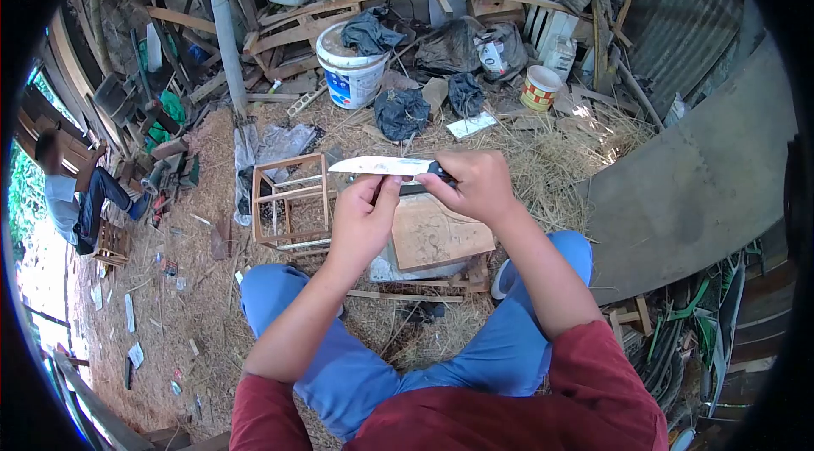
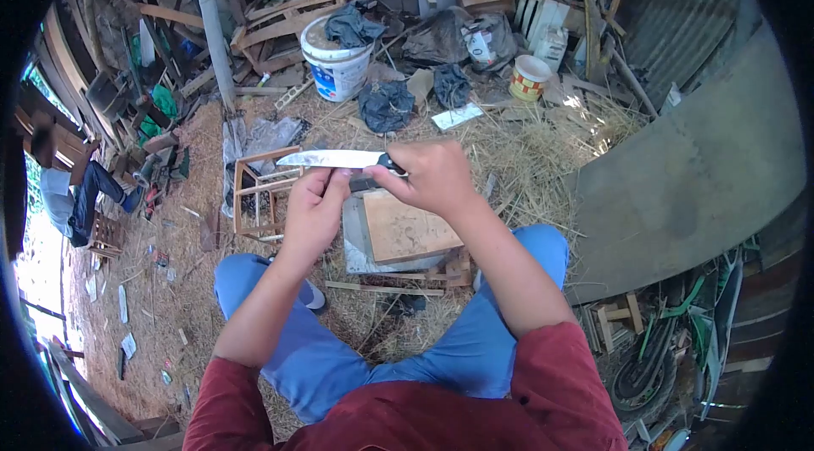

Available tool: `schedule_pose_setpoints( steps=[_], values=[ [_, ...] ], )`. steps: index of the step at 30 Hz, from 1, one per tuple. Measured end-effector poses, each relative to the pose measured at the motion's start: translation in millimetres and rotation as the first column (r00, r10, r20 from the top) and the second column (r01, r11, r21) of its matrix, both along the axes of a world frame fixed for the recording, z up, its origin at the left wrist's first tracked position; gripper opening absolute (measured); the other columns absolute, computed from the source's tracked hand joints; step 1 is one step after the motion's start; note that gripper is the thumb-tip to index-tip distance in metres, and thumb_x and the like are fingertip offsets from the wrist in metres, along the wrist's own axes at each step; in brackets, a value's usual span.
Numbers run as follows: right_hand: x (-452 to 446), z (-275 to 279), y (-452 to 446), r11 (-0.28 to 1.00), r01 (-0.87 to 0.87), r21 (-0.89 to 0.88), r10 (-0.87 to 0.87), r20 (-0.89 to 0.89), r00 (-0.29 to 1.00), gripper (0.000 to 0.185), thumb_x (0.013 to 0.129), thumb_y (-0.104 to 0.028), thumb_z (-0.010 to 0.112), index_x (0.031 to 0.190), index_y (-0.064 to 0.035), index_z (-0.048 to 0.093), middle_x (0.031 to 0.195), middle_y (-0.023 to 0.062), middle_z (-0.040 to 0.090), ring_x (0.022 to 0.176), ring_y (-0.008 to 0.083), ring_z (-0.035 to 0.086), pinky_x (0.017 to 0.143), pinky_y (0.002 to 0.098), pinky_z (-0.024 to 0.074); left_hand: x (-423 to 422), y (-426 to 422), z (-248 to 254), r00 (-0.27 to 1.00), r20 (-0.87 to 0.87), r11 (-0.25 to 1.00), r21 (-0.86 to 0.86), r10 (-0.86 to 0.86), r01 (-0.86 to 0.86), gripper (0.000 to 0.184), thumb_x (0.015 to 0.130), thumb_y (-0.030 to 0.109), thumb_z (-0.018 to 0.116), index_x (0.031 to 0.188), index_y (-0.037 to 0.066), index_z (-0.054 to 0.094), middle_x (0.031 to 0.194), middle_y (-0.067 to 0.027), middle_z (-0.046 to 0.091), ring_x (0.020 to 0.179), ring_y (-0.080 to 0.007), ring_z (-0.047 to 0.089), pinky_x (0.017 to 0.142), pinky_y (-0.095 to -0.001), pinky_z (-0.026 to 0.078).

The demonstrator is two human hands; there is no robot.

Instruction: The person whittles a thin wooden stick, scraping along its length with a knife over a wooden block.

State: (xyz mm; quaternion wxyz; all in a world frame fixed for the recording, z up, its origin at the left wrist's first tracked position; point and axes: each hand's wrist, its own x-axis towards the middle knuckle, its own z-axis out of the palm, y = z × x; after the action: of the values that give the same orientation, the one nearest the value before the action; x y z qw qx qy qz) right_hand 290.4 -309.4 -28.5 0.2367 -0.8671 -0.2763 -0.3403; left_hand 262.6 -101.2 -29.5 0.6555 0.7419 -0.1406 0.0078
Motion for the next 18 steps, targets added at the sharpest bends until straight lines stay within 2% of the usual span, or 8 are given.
schedule_pose_setpoints(
  steps=[2, 3, 6, 8, 11, 15, 17, 18],
  values=[
    [-1.5, 1.4, 2.6, 1.0, -0.004, -0.012, 0.004, 0.005, 1.0, 0.044, 0.087, -0.044, 0.073, 0.064, -0.0106, 0.058, 0.057, 0.0077, 0.058, 0.051, 0.0284, 0.062, 0.045, 0.0398, 0.0448, 1.8, 1.4, -4.7, 1.0, 0.013, 1.0, 0.002, 0.011, -0.011, 0.021, 0.105, 0.016, 0.056, 0.111, 0.0, 0.069, 0.075, 0.0066, 0.054, 0.069, -0.0028, 0.044, 0.061, -0.0225, 0.037],
    [-2.3, 0.7, 3.7, 1.0, -0.003, -0.018, 0.004, 0.009, 1.0, 0.044, 0.087, -0.045, 0.073, 0.064, -0.0107, 0.058, 0.057, 0.0075, 0.058, 0.051, 0.0283, 0.061, 0.045, 0.0399, 0.0449, 1.8, 2.7, -5.8, 1.0, 0.012, 1.0, 0.001, 0.009, -0.009, 0.021, 0.105, 0.016, 0.056, 0.111, 0.0, 0.069, 0.075, 0.0066, 0.054, 0.069, -0.0028, 0.044, 0.061, -0.0225, 0.037],
    [-2.4, -8.2, 6.5, 0.999, -0.004, -0.038, 0.003, -0.038, 0.999, 0.043, 0.087, -0.044, 0.073, 0.065, -0.0107, 0.058, 0.058, 0.0067, 0.059, 0.051, 0.0275, 0.062, 0.045, 0.0395, 0.0451, -0.6, 6.9, -9.1, 0.999, 0.024, 0.998, 0.049, 0.044, -0.046, 0.021, 0.104, 0.014, 0.058, 0.111, -0.002, 0.069, 0.08, 0.0024, 0.062, 0.073, -0.0037, 0.05, 0.064, -0.0237, 0.042],
    [-1.2, -15.1, 12.2, 0.999, 0.007, -0.039, -0.008, -0.033, 0.999, 0.043, 0.086, -0.045, 0.073, 0.065, -0.0105, 0.058, 0.058, 0.0066, 0.059, 0.051, 0.0272, 0.062, 0.046, 0.0392, 0.0452, -2.1, 8.4, -7.4, 0.977, 0.182, 0.975, 0.168, 0.114, -0.145, 0.02, 0.101, 0.013, 0.06, 0.104, -0.004, 0.071, 0.082, -0.0143, 0.073, 0.07, -0.0129, 0.067, 0.064, -0.0295, 0.05],
    [1.6, -19.4, 12.9, 0.998, 0.036, -0.046, -0.036, 0.006, 0.999, 0.044, 0.086, -0.045, 0.074, 0.066, -0.0101, 0.058, 0.059, 0.0065, 0.059, 0.051, 0.0265, 0.062, 0.046, 0.0387, 0.0456, 2.6, 10.0, -15.6, 0.965, 0.225, 0.969, 0.174, 0.132, -0.173, 0.02, 0.1, 0.014, 0.061, 0.105, -0.003, 0.07, 0.082, -0.016, 0.072, 0.068, -0.015, 0.067, 0.063, -0.0303, 0.05],
    [7.8, -14.0, 6.1, 0.997, 0.077, -0.023, -0.075, 0.085, 0.994, 0.044, 0.084, -0.043, 0.076, 0.065, -0.0095, 0.055, 0.055, 0.0088, 0.054, 0.051, 0.0285, 0.06, 0.047, 0.0403, 0.0442, 1.1, 3.8, 4.0, 0.959, 0.246, 0.965, 0.185, 0.139, -0.188, 0.018, 0.1, 0.014, 0.061, 0.105, -0.001, 0.071, 0.081, -0.0146, 0.072, 0.066, -0.0142, 0.066, 0.063, -0.0303, 0.049],
    [10.5, -12.7, 2.2, 0.994, 0.105, -0.025, -0.103, 0.079, 0.992, 0.044, 0.086, -0.043, 0.075, 0.066, -0.0085, 0.056, 0.057, 0.0088, 0.056, 0.052, 0.0295, 0.06, 0.047, 0.0409, 0.0449, 5.0, 0.4, 7.8, 0.99, 0.104, 0.967, 0.227, 0.091, -0.113, 0.021, 0.104, 0.015, 0.057, 0.108, -0.001, 0.069, 0.088, -0.0042, 0.07, 0.081, -0.0064, 0.059, 0.074, -0.0257, 0.048],
    [11.0, -13.5, -0.1, 0.991, 0.133, -0.021, -0.132, 0.069, 0.989, 0.044, 0.087, -0.044, 0.074, 0.067, -0.0075, 0.057, 0.058, 0.0088, 0.057, 0.052, 0.0304, 0.06, 0.048, 0.0414, 0.0455, 5.3, -1.7, 6.1, 0.991, 0.103, 0.968, 0.224, 0.09, -0.111, 0.021, 0.104, 0.015, 0.057, 0.108, -0.001, 0.069, 0.088, -0.0042, 0.07, 0.081, -0.0064, 0.059, 0.074, -0.0257, 0.048]
  ],
)
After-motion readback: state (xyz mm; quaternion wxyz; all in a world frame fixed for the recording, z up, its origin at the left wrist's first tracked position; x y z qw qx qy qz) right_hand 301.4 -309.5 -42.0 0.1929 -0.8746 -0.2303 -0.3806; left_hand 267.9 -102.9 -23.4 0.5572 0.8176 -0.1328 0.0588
